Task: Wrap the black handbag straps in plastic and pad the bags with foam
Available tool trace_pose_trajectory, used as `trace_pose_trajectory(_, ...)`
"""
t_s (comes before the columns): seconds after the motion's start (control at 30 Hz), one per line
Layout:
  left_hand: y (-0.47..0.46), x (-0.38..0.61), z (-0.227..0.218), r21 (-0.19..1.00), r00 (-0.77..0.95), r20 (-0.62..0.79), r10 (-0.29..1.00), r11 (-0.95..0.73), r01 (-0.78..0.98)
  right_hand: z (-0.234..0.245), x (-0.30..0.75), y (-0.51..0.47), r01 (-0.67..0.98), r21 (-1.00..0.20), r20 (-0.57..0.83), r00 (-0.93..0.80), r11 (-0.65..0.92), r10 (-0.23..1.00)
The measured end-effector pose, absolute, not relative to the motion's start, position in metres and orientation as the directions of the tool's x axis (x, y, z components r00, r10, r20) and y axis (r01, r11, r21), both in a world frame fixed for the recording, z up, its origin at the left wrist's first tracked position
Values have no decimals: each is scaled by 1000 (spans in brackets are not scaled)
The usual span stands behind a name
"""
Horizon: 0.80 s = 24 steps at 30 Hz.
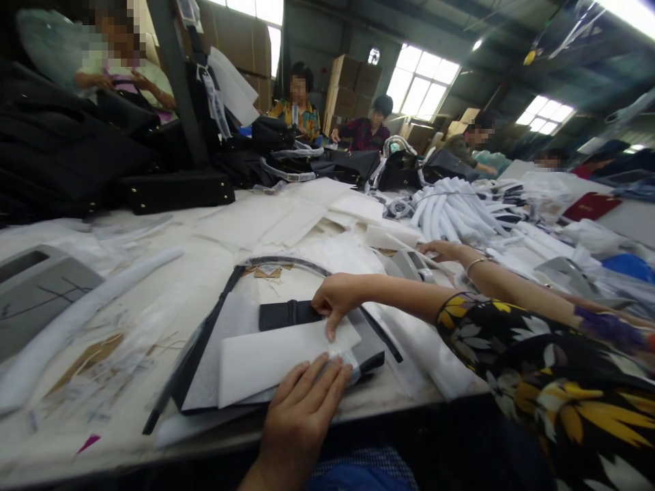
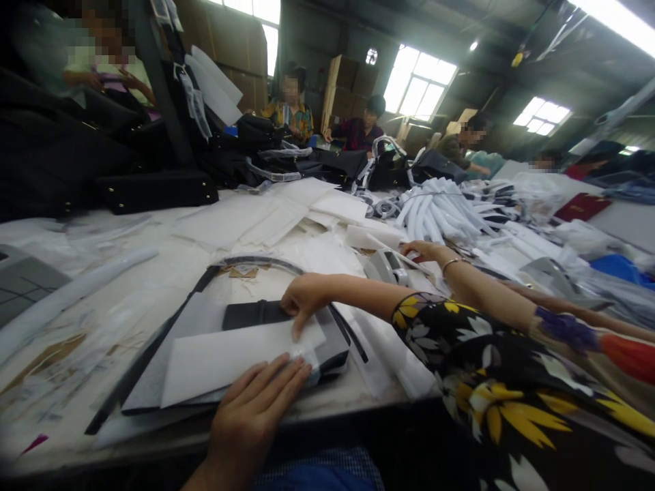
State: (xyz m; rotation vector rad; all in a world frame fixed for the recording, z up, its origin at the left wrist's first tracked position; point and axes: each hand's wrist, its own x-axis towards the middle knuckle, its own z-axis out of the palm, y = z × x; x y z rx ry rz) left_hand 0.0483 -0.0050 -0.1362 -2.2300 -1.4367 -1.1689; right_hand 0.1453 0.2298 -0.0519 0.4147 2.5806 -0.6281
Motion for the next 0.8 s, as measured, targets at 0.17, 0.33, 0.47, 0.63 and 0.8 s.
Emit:
trace_pose_trajectory(0.17, -4, 48, -139, 168, 212, 750, 626, -490, 855, -70, 150, 258, 511, -552, -427, -852, 659, 303)
trace_pose_trajectory(0.33, -2, 49, -150, 168, 180, 785, 593, -483, 859, -60, 159, 250, 542, -567, -313, -838, 620, 446)
trace_pose_trajectory(0.47, -4, 47, -148, 116, 245, 738, 629, -476, 872, -61, 175, 224, 584, -551, -340, -809, 596, 479)
trace_pose_trajectory(0.63, -5, 45, -137, 100, 274, 725, 632, -490, 866, -63, 171, 218, 607, -519, -382, -795, 602, 471)
trace_pose_trajectory(0.8, -5, 45, -137, 125, 273, 723, 635, -508, 853, -51, 178, 179, 588, -483, -150, -786, 649, 600)
